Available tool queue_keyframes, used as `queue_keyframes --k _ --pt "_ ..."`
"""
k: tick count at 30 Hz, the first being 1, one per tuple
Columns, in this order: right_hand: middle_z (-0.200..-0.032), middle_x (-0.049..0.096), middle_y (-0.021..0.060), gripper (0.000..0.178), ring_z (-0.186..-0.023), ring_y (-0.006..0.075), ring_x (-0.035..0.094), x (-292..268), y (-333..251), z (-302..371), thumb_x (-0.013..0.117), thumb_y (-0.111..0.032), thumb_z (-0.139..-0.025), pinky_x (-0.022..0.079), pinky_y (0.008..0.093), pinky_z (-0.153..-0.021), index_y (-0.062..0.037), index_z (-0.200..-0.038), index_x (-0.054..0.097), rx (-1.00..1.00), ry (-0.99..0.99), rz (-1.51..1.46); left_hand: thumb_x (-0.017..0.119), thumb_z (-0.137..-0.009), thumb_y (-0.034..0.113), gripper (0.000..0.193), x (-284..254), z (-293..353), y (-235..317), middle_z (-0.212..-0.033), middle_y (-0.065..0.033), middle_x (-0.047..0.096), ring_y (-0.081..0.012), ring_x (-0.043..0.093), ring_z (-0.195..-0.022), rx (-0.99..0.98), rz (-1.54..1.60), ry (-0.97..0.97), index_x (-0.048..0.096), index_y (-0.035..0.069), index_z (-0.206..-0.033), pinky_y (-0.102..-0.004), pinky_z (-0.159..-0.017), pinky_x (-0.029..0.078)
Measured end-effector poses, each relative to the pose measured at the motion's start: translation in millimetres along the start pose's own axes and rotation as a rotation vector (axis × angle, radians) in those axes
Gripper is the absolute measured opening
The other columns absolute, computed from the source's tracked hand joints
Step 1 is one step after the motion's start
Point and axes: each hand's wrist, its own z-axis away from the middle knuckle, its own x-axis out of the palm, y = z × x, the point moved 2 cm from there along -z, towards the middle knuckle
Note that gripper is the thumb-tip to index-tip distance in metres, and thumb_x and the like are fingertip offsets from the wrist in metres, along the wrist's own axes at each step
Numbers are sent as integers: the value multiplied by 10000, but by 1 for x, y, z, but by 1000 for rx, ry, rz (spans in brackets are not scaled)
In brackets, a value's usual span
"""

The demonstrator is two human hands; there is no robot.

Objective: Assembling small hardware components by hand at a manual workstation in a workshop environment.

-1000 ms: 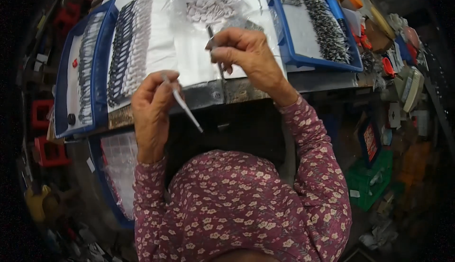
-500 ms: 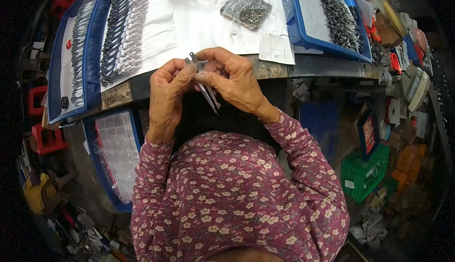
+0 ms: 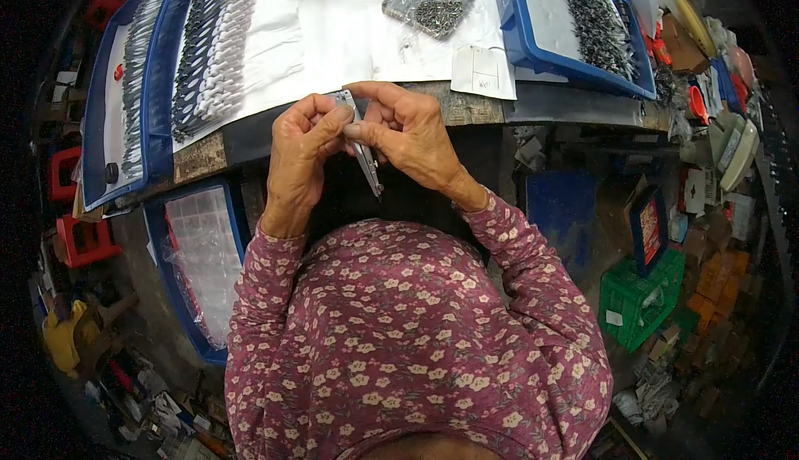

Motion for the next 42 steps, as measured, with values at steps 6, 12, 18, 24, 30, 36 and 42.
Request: queue_keyframes --k 6,12,18,24,30,36,42 --pt "-602 503 -29 365 -473 16 438 1 7 4 643 -95 -789 325 150 -399 27 -1114 531 -12 -1 21 609 -814 125 145 0 2 -5 -711 -25 565 -64 532 -578 3 -31 16 543 -2 -828 -205 -531 474" --pt "-594 523 -18 339 -470 24 458 -1 8 8 613 -103 -810 345 155 -399 29 -1112 531 -15 -40 45 614 -803 114 129 -1 5 -5 -694 -27 569 -71 537 -576 3 -67 -16 557 -2 -808 -194 -519 459" --pt "-614 554 1 261 -472 27 454 -10 2 -10 546 -144 -863 340 151 -406 18 -1065 577 0 -90 -6 619 -794 121 123 -1 -3 2 -699 -31 585 -68 514 -552 -63 -45 -74 573 7 -788 -168 -514 420" --pt "-691 580 -12 191 -593 18 488 -15 -9 -13 569 -99 -837 385 133 -511 -8 -994 630 59 -183 -148 633 -773 101 89 0 -1 11 -687 4 571 -35 476 -549 -202 43 -156 584 29 -787 -151 -507 374" --pt "-737 587 -16 109 -616 23 484 -26 -19 -18 608 -76 -787 397 153 -536 -7 -869 628 75 -305 -274 647 -757 94 86 10 1 23 -670 14 567 -29 469 -541 -264 74 -227 593 29 -775 -146 -499 359" --pt "-724 574 -5 134 -618 23 493 -25 -31 -27 607 -87 -792 396 147 -528 17 -876 605 -83 -125 -10 606 -820 142 173 25 4 43 -712 1 568 -34 494 -605 -17 -144 -94 553 -6 -893 -150 -563 386" --pt "-702 559 -13 145 -541 3 427 -19 -46 -37 602 -99 -799 316 137 -452 24 -877 600 -84 -120 -1 582 -809 55 111 33 6 44 -667 -38 568 -55 502 -597 321 -392 151 523 -27 -855 -193 -531 405"
